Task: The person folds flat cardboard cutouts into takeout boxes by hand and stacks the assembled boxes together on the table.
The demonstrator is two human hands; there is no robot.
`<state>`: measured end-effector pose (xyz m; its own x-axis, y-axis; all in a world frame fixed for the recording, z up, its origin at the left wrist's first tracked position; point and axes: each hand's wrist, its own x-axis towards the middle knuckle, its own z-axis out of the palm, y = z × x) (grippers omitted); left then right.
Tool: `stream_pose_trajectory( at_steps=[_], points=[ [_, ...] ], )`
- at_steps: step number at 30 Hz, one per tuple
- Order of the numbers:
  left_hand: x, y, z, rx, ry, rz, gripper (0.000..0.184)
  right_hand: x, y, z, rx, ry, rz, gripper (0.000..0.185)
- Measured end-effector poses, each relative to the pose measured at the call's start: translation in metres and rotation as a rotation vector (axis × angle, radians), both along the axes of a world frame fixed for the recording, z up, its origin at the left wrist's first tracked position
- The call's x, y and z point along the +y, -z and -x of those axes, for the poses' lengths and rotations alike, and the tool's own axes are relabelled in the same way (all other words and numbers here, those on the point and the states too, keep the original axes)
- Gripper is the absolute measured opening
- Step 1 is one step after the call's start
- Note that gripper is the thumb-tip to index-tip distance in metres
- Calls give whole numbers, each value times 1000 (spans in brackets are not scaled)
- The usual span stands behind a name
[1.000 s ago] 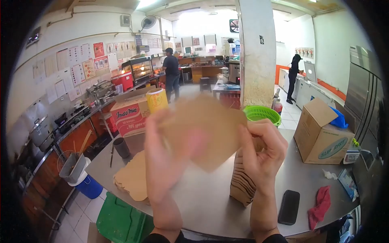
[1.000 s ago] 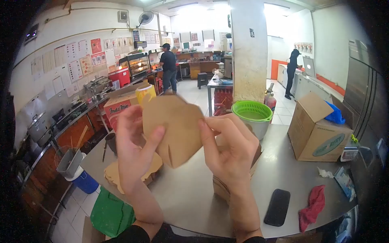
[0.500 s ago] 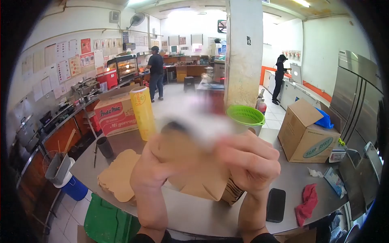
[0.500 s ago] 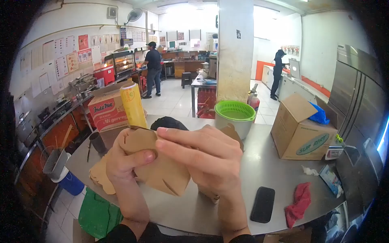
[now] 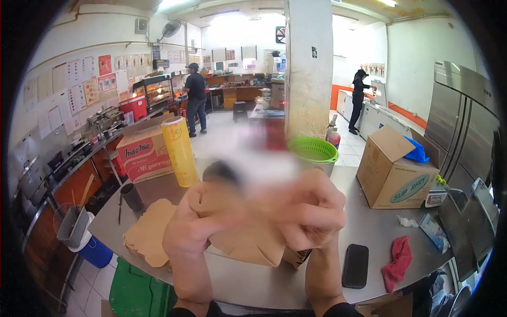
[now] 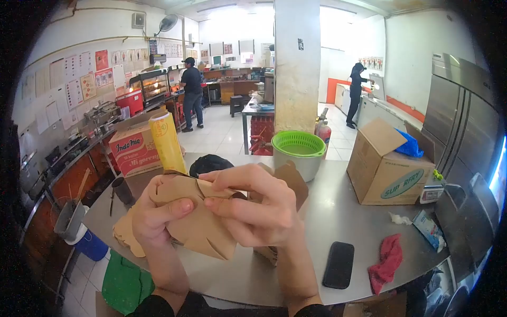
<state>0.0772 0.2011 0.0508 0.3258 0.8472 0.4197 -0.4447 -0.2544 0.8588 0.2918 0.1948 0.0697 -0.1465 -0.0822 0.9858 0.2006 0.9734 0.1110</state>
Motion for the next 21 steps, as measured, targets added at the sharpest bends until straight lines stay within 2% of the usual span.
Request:
stream_pose_trajectory(
  at_steps=[5, 7, 8, 10, 11, 13, 14, 15, 17, 18, 20, 21],
  points=[
    [6, 0, 3, -104, -116, -35, 41, 0, 3, -1, -89, 19, 88, 20],
    [10, -8, 7, -88, -28, -133, 45, 3, 2, 1, -103, 52, 108, 21],
    [15, 0, 8, -82, -32, -138, 45, 7, 5, 2, -104, 22, 125, 28],
    [26, 22, 11, -47, -323, -348, 57, 6, 3, 9, -96, -13, 141, 35],
    [22, 17, 12, -38, -327, -351, 57, -3, -3, 18, -70, 13, 235, 42],
    [10, 8, 7, 250, -316, -538, 68, 2, -4, 24, -140, 43, 259, 62],
    [9, 9, 6, 247, -328, -537, 68, 6, -3, 23, -148, 34, 256, 62],
    [10, 10, 5, -13, -81, -485, 68, 9, -2, 21, -186, 93, 156, 60],
    [7, 14, 9, -301, 86, -345, 59, 16, 1, 19, -195, 114, -18, 52],
    [4, 13, 10, -447, 165, -280, 55, 14, 2, 15, -202, 105, -18, 52],
    [-1, 4, 9, 30, -336, -294, 42, 6, 1, 7, -295, 11, 70, 46],
    [1, 4, 7, 30, -335, -288, 42, 8, 3, 6, -289, 33, 75, 41]
  ],
)
